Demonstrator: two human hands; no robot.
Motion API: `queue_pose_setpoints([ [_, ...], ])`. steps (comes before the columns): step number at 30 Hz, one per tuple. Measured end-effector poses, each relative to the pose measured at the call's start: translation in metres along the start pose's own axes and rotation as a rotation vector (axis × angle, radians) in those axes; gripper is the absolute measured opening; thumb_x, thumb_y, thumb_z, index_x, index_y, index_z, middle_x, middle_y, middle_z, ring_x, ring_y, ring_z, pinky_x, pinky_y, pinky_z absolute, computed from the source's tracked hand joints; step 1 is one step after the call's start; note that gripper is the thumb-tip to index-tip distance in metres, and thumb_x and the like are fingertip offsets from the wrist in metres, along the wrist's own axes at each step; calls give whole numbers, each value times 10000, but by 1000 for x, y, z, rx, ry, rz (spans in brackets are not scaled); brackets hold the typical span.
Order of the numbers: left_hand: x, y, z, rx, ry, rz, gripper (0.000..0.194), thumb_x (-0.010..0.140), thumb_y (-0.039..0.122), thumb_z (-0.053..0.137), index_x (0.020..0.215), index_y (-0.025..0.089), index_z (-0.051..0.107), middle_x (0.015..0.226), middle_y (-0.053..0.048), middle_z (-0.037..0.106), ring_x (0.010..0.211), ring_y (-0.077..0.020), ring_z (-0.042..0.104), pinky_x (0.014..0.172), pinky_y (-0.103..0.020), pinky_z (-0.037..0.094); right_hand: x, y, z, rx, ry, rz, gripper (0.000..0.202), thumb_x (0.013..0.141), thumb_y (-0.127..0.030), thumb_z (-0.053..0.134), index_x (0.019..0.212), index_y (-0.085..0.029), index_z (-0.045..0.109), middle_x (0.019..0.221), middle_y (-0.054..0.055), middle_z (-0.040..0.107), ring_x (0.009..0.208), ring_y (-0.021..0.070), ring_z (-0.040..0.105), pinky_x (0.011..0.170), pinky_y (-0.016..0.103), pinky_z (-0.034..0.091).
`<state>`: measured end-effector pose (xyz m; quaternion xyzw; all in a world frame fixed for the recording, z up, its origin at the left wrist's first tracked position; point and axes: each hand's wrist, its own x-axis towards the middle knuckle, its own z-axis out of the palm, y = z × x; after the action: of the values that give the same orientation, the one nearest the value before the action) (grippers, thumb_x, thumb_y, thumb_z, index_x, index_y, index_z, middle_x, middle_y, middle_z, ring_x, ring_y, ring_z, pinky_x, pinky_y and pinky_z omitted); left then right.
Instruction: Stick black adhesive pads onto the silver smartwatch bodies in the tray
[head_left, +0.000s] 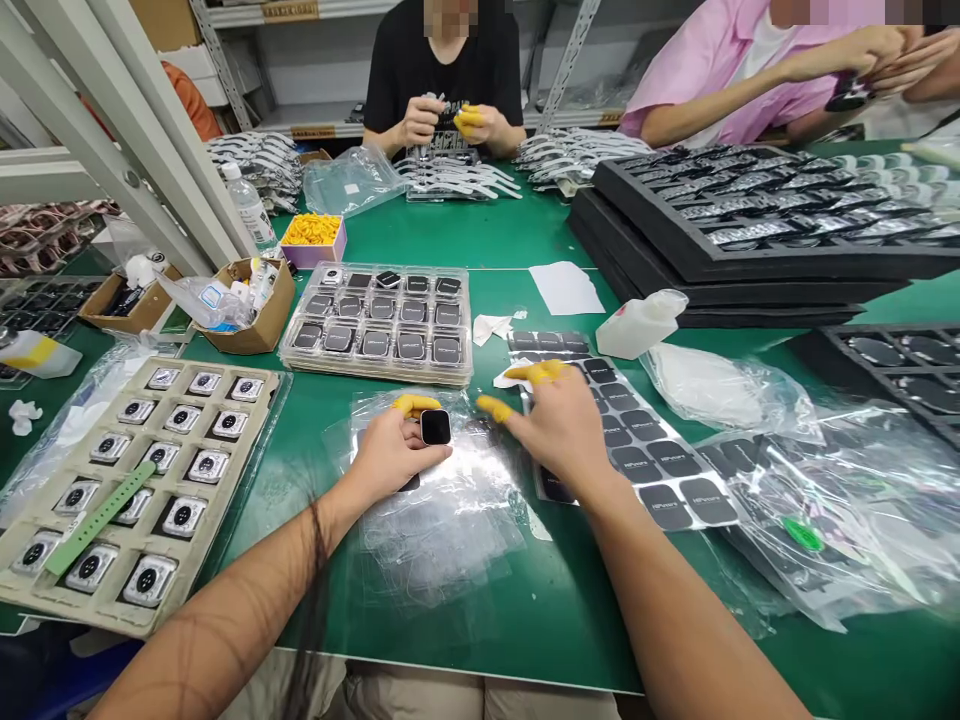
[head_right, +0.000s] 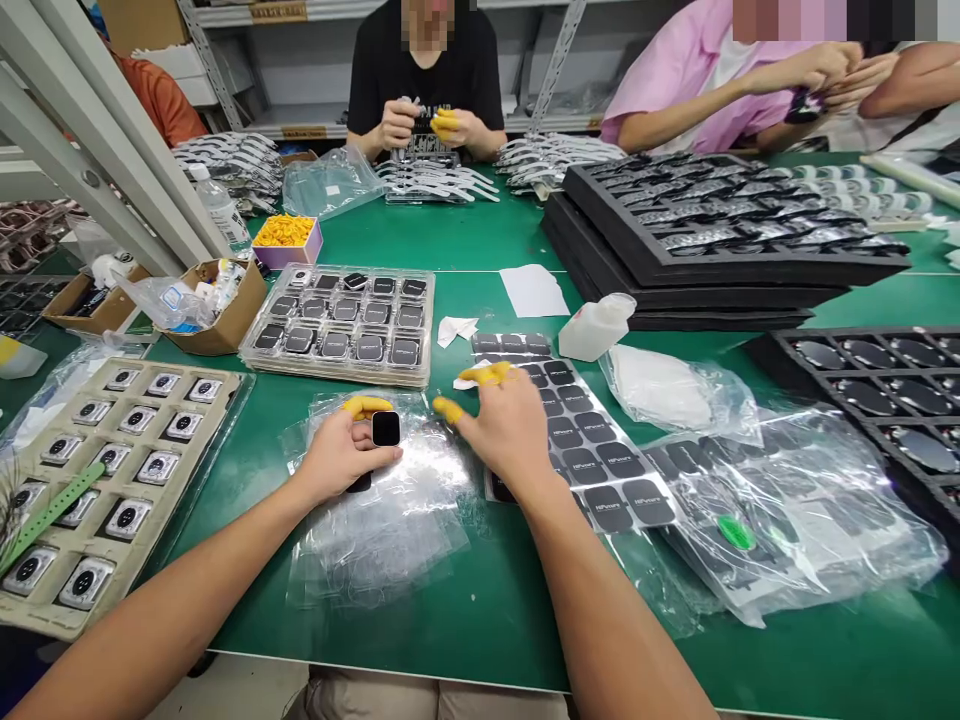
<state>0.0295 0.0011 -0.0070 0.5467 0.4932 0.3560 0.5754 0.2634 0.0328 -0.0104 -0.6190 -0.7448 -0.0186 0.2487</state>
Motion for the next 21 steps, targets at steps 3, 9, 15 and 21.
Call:
queue_pose_setpoints([
  [3,1,-1,1,13,8,5,559,665,260,827,1172,196,600,810,-27,717,722,-174,698,675,-274,517,4,20,8,-150,128,215,288,864,-384,619,943,-125,718,885,200,659,918,366,555,764,499,434],
  [9,2,0,2,99,6,8,527,676,217,786,1180,194,633,846,-45,743,722,-188,706,655,-277,527,-5,-9,-10,374,42,-193,141,903,-339,633,973,-238,701,840,54,701,783,219,581,709,369,466],
  [15,2,-4,2,80,24,44,505,642,124,747,1138,186,679,933,-60,753,799,-202,719,721,-293,561,-16,-61,2,383,84,-368,112,918,-237,587,913,-218,697,796,61,676,750,207,564,694,365,462],
  [21,2,0,5,-8,27,-13,512,607,106,791,1103,177,684,958,-71,752,801,-195,714,722,-289,550,-15,-48,8,436,8,-295,138,940,-292,581,894,-213,685,797,49,675,757,197,581,700,348,470],
])
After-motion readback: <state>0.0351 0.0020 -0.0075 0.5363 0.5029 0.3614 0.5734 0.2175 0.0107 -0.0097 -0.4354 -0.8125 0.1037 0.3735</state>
